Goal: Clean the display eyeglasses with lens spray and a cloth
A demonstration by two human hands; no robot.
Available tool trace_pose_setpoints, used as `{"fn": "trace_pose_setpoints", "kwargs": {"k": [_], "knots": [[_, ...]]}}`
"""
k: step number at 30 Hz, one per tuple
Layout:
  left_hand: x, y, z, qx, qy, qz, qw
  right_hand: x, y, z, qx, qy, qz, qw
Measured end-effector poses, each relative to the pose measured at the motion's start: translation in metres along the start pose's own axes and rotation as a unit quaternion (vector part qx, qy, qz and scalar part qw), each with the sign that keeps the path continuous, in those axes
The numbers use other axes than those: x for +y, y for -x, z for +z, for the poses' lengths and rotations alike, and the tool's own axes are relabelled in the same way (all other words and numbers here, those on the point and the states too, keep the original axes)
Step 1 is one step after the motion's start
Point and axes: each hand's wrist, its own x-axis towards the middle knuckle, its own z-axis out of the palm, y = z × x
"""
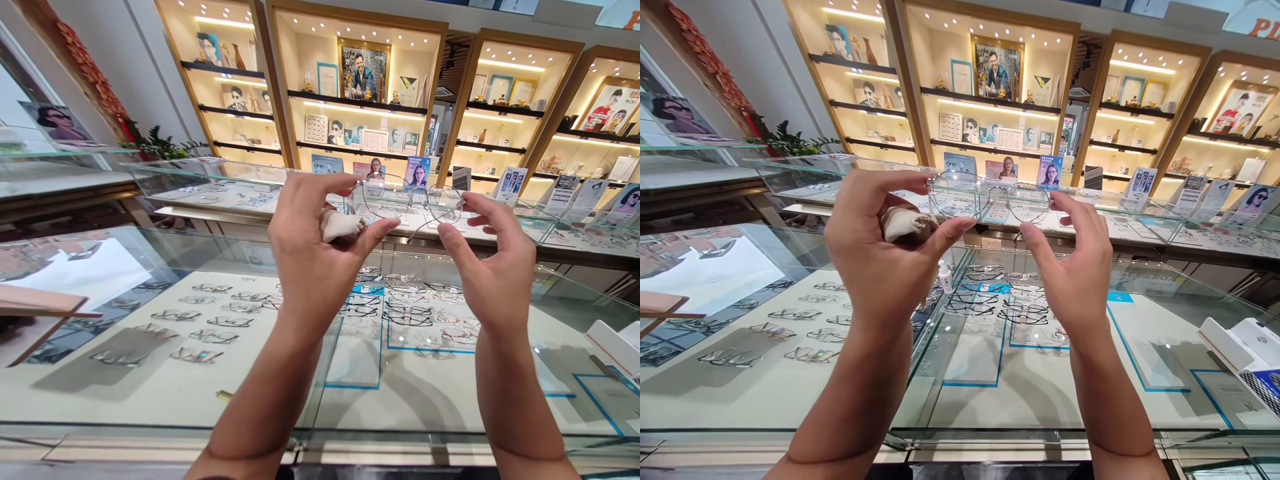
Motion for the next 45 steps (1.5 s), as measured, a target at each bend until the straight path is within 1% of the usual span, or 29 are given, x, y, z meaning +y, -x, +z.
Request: {"fn": "trace_pose_setpoints", "kwargs": {"k": [2, 8, 13, 20, 25, 29, 32, 39, 45], "knots": [[0.000, 0.001, 0.000, -0.005, 0.005, -0.004, 1.000, 0.000, 0.000, 0.001, -0.005, -0.005, 0.009, 1.000], [0.002, 0.000, 0.000, 0.007, 0.010, 0.009, 1.000, 0.004, 0.001, 0.002, -0.021, -0.008, 0.014, 1.000], [0.001, 0.000, 0.000, 0.004, -0.003, 0.004, 1.000, 0.004, 0.001, 0.002, -0.011, -0.015, 0.012, 1.000], [-0.001, 0.001, 0.001, 0.010, -0.021, 0.030, 0.999, 0.006, 0.001, 0.002, -0.014, -0.005, 0.003, 1.000], [-0.001, 0.000, 0.000, 0.000, 0.006, 0.019, 1.000, 0.004, 0.001, 0.002, -0.013, -0.007, 0.009, 1.000], [-0.002, 0.000, -0.001, -0.034, 0.016, -0.017, 0.999, 0.000, 0.001, 0.001, 0.023, -0.028, -0.017, 0.999], [-0.005, -0.001, 0.000, -0.055, 0.028, -0.031, 0.998, -0.003, 0.003, 0.002, 0.052, -0.033, -0.042, 0.997], [-0.010, -0.003, 0.005, -0.051, 0.024, -0.014, 0.998, -0.003, 0.007, 0.003, 0.076, 0.003, -0.092, 0.993], [-0.011, -0.002, 0.008, -0.043, 0.020, -0.017, 0.999, 0.000, 0.008, 0.003, 0.067, -0.016, -0.094, 0.993]]}}
